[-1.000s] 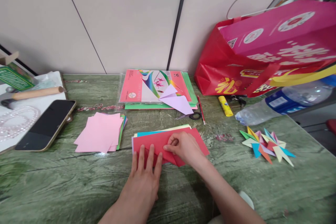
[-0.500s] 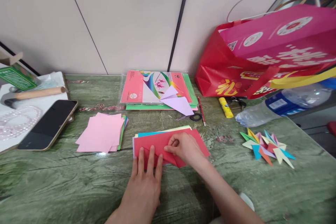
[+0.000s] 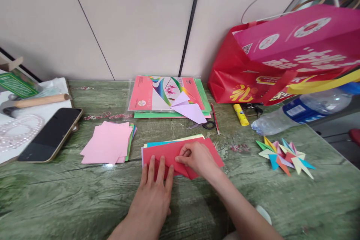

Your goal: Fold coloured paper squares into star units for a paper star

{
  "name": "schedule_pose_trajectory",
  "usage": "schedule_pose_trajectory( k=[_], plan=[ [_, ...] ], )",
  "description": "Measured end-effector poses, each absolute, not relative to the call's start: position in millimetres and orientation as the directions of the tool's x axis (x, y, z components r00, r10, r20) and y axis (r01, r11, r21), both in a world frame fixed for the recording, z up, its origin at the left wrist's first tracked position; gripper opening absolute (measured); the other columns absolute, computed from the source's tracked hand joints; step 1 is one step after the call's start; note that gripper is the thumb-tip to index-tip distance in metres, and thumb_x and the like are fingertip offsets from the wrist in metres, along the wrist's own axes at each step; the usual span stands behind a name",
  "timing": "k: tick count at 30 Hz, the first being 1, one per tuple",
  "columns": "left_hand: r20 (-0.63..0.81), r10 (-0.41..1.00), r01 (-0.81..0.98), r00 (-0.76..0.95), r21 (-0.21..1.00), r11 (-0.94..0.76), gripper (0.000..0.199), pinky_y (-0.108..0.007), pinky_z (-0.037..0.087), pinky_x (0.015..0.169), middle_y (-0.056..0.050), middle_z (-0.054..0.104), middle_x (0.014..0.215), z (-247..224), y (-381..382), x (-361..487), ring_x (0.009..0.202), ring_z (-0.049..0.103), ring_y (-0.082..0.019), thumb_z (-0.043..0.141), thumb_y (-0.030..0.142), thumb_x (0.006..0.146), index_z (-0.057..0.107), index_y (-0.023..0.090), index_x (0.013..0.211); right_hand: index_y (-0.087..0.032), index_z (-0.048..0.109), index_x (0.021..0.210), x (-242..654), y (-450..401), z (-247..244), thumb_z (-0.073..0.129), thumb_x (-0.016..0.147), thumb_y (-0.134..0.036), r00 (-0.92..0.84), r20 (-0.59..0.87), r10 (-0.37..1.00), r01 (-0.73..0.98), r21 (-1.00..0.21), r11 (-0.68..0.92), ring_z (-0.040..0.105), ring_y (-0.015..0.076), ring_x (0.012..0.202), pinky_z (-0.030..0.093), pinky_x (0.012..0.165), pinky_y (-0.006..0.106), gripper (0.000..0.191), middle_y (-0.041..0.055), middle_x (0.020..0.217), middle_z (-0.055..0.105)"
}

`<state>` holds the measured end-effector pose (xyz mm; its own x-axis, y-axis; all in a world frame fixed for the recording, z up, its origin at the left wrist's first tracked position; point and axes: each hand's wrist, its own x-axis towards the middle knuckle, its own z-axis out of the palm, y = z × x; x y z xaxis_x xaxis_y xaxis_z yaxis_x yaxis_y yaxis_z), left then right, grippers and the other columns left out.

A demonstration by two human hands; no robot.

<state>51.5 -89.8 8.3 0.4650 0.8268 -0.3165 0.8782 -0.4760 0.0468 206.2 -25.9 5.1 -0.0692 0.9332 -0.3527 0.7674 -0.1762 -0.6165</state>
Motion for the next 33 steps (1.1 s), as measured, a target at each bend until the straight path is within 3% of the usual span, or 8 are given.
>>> schedule_pose_trajectory(
  k=[11,27,33],
  plan=[
    [-0.345,0.828,0.873,0.442,-0.05,-0.486,0.087,-0.054,0.032,0.097,-0.021,0.03,0.139,8.2,-87.6,53.7,0.125,0.022,-0.04,0.076,0.02,0.05,0.039,0.019,0.129,-0.018,0.066,0.062,206.6,-25.8,3.6,0.07,0.061,-0.028,-0.056,-0.351,0.935,0.755,-0.627,-0.19,0.062,0.0134,0.06,0.038,0.052,0.02,0.011,0.0011,0.063,0.068],
    [-0.34,0.836,0.882,0.432,-0.033,-0.469,0.084,-0.052,0.033,0.097,-0.019,0.029,0.139,12.2,-88.0,54.4,0.124,0.027,-0.04,0.075,0.019,0.053,0.04,0.02,0.129,-0.018,0.065,0.062,206.3,-26.0,6.2,0.068,0.064,-0.028,-0.063,-0.353,0.934,0.764,-0.619,-0.182,0.062,0.0144,0.061,0.038,0.052,0.021,0.011,0.0016,0.063,0.069],
    [-0.353,0.814,0.875,0.461,0.026,-0.484,0.081,-0.052,0.032,0.097,-0.021,0.028,0.139,13.4,-85.4,51.7,0.124,0.025,-0.04,0.074,0.027,0.056,0.04,0.018,0.129,-0.018,0.065,0.063,206.2,-25.6,5.7,0.067,0.064,-0.029,-0.061,-0.367,0.928,0.768,-0.612,-0.191,0.062,0.0141,0.061,0.038,0.052,0.021,0.011,0.002,0.064,0.068]
  ],
)
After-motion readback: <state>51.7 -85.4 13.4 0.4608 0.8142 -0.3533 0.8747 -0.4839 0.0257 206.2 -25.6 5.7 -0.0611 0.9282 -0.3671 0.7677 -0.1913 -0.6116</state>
